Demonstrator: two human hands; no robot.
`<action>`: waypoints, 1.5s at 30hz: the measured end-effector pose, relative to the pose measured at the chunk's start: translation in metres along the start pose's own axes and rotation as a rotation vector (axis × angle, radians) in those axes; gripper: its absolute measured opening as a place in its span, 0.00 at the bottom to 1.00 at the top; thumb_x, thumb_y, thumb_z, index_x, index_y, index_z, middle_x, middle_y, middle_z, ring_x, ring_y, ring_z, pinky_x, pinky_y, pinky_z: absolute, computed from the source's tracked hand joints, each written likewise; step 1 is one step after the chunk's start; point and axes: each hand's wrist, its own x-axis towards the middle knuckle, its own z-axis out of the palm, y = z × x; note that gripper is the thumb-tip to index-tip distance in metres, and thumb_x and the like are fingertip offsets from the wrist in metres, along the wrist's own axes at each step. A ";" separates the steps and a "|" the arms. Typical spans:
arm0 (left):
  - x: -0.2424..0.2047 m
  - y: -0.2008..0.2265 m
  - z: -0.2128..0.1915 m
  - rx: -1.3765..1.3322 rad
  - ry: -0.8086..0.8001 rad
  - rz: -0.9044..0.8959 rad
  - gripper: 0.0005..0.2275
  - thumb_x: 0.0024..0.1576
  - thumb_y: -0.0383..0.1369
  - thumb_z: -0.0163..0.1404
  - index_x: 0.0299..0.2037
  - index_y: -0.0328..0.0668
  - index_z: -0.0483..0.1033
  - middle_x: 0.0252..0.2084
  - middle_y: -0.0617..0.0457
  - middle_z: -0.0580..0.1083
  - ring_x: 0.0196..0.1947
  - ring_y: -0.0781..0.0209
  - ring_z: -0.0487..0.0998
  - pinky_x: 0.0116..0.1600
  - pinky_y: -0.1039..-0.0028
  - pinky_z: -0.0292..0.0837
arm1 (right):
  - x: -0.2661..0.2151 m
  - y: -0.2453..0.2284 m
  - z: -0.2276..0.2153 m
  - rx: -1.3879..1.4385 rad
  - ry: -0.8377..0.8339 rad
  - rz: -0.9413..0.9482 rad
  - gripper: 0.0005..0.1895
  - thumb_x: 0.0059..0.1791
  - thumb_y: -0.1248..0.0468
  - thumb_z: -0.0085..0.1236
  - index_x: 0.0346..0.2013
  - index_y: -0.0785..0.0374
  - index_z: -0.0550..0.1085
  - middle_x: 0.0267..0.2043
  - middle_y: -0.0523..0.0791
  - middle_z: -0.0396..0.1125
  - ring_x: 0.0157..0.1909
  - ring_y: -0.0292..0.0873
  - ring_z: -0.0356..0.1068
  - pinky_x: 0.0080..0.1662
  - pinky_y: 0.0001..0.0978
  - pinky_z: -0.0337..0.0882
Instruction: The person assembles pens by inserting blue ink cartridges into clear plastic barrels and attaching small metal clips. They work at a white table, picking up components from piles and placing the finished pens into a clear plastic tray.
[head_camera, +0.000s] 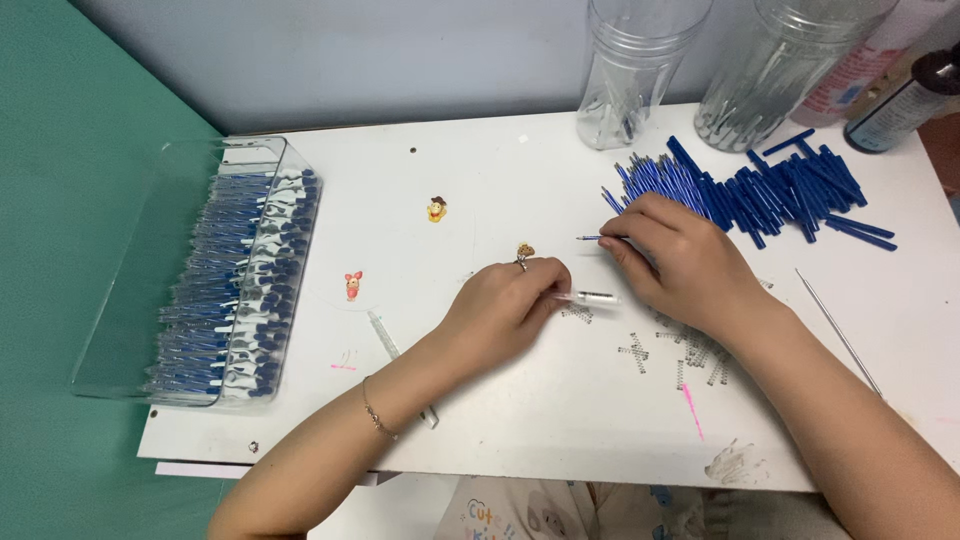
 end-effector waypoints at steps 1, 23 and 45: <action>0.000 -0.001 0.000 0.000 0.000 0.000 0.03 0.59 0.27 0.54 0.40 0.39 0.74 0.30 0.46 0.78 0.34 0.43 0.83 0.39 0.60 0.77 | -0.001 0.002 0.001 0.000 0.000 0.000 0.02 0.51 0.71 0.62 0.38 0.66 0.80 0.33 0.47 0.73 0.38 0.49 0.76 0.41 0.37 0.77; 0.006 0.001 -0.010 -0.021 0.148 -0.173 0.06 0.59 0.29 0.50 0.42 0.36 0.78 0.36 0.40 0.80 0.39 0.39 0.84 0.39 0.58 0.81 | 0.001 -0.001 -0.017 -0.063 0.140 -0.229 0.03 0.46 0.71 0.66 0.29 0.62 0.78 0.30 0.47 0.72 0.28 0.46 0.72 0.34 0.37 0.76; 0.002 0.014 0.003 -0.260 0.112 0.094 0.12 0.65 0.29 0.37 0.50 0.33 0.72 0.43 0.35 0.75 0.42 0.29 0.79 0.46 0.44 0.77 | -0.010 -0.033 -0.001 -0.123 0.407 -0.740 0.22 0.51 0.62 0.41 0.50 0.59 0.82 0.54 0.51 0.75 0.50 0.52 0.76 0.54 0.43 0.78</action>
